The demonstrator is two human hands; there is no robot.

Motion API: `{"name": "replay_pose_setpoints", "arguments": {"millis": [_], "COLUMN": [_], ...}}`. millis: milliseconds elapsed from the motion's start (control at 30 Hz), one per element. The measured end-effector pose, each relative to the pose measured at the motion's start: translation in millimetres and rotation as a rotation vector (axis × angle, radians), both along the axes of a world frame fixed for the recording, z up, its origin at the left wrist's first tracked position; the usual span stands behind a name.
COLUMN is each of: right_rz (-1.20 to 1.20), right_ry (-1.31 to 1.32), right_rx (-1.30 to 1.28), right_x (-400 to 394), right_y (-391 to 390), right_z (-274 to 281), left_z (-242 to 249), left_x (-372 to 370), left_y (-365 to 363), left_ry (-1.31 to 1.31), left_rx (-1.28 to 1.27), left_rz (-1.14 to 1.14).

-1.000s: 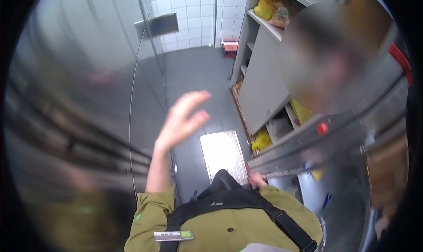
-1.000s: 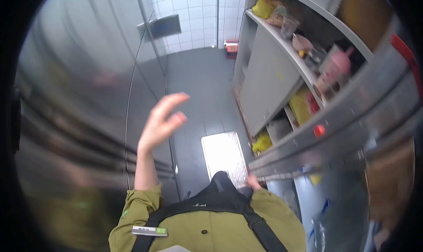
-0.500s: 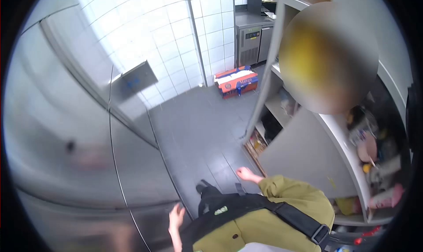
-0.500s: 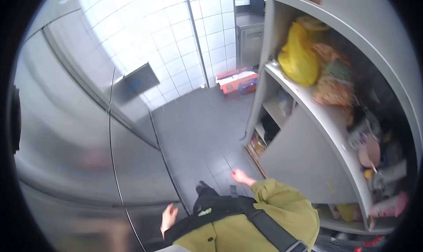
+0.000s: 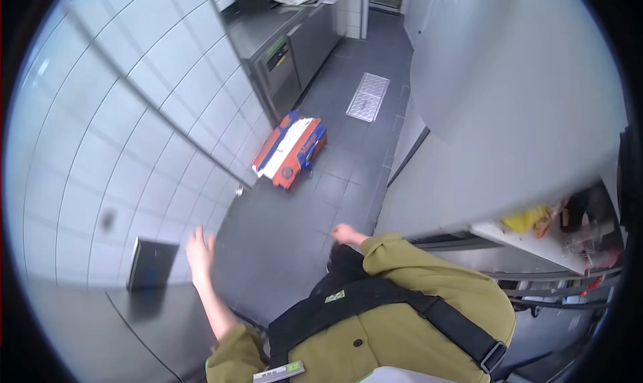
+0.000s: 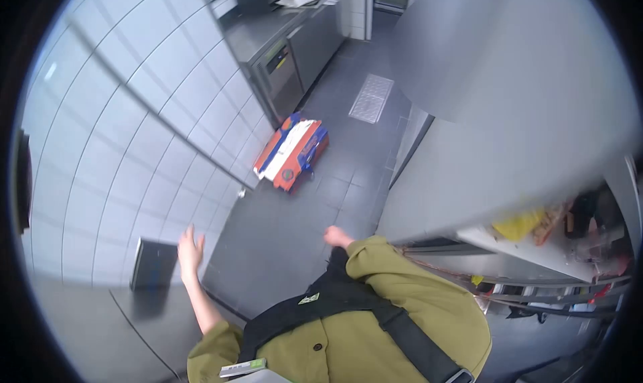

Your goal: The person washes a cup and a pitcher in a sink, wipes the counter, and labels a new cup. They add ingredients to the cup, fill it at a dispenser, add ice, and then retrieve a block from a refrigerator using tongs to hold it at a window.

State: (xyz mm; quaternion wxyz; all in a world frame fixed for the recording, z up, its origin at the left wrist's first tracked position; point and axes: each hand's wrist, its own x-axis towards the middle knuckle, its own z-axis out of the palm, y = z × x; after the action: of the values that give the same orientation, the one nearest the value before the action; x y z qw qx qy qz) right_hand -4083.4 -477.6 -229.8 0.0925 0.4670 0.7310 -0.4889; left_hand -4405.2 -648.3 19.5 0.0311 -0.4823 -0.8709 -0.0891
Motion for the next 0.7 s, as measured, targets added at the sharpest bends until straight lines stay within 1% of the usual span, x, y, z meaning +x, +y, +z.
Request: {"name": "replay_pose_setpoints", "arguments": {"millis": [33, 67, 100, 133, 167, 200, 233, 267, 300, 333, 367, 400, 467, 500, 533, 567, 600, 633, 667, 700], "right_rz": [0.005, -0.107, -0.224, -0.247, -0.228, -0.165, -0.098, -0.079, -0.103, -0.186, -0.26, -0.328, -0.597, -0.696, -0.5, -0.528, -0.556, -0.837, -0.994, -1.004], "right_ry": [-0.142, -0.203, -0.258, -0.282, -0.276, -0.265, -0.23, -0.167, -0.1, 0.002, 0.107, 0.212, 0.311, 0.356, 0.256, 0.253, 0.25, 0.309, 0.415, 0.494], "right_rx": [0.152, 0.16, 0.168, 0.164, 0.156, 0.17, 0.175, 0.193, 0.215, 0.261, 0.309, 0.378, 0.016, -0.175, -0.048, -0.071, -0.093, -0.293, -0.396, -0.422], "right_x": [5.7, 13.3, 21.3, 26.5, 21.0, 14.5, 1.1, -11.3, -23.5, -27.3, -31.0, -30.1, -23.2, -23.7, -16.6, -23.2, -29.5, -37.3, -40.5, -28.2], "right_y": [35.6, 62.6, 89.3, 123.8, 151.0, 190.1, 225.5, 255.2, 285.0, 313.4, 341.5, 383.1, 460.2, 499.0, 543.1, 595.8, 647.3, 692.8, 742.4, 794.4], "right_z": [-28.9, -36.9, -46.8, -55.3, -59.1, -62.6, -54.7, -46.8, -36.0, -26.5, -18.6, -15.1, -15.3, -18.7, -46.8, -53.7, -59.4, -38.6, -24.2, -19.6], "left_z": [33.9, 62.2, 84.0, 96.5, 99.8, 95.2, 70.1, 59.0, 12.3, -1.4, -28.3, -44.0, -51.0, -62.5, -73.4, -76.4, -75.1, -80.1, -83.9, -79.4], "left_x": [-4.3, 5.3, 22.4, 46.1, 72.6, 98.2, 118.6, 140.9, 144.5, 148.7, 145.8, 139.7, 138.2, 144.6, 150.6, 164.5, 174.7, 190.8, 208.0, 224.8], "left_y": [77.0, 141.2, 198.2, 251.6, 292.5, 328.5, 364.9, 384.1, 413.8, 432.4, 450.2, 468.1, 513.9, 551.1, 584.1, 617.1, 668.1, 708.5, 754.6, 812.7], "left_ry": [0.02, 0.092, 0.007, -0.084, -0.264, -0.532, -0.62, -0.718, -0.803, -0.835, -0.902, -1.084, -1.172, -1.197, -1.22, -1.233, -1.223, -1.256, -1.291, -1.154], "left_rx": [0.097, 0.293, 0.436, 0.596, 0.67, 0.674, 0.671, 0.457, 0.32, 0.186, 0.092, -0.118, -0.326, -0.337, -0.334, -0.331, -0.298, -0.189, -0.092, -0.026], "left_rz": [-0.119, -0.255, -0.374, -0.48, -0.536, -0.641, -0.79, -0.825, -1.007, -1.113, -1.135, -1.047, -0.987, -1.035, -1.057, -1.061, -1.062, -1.072, -1.104, -1.073]}}
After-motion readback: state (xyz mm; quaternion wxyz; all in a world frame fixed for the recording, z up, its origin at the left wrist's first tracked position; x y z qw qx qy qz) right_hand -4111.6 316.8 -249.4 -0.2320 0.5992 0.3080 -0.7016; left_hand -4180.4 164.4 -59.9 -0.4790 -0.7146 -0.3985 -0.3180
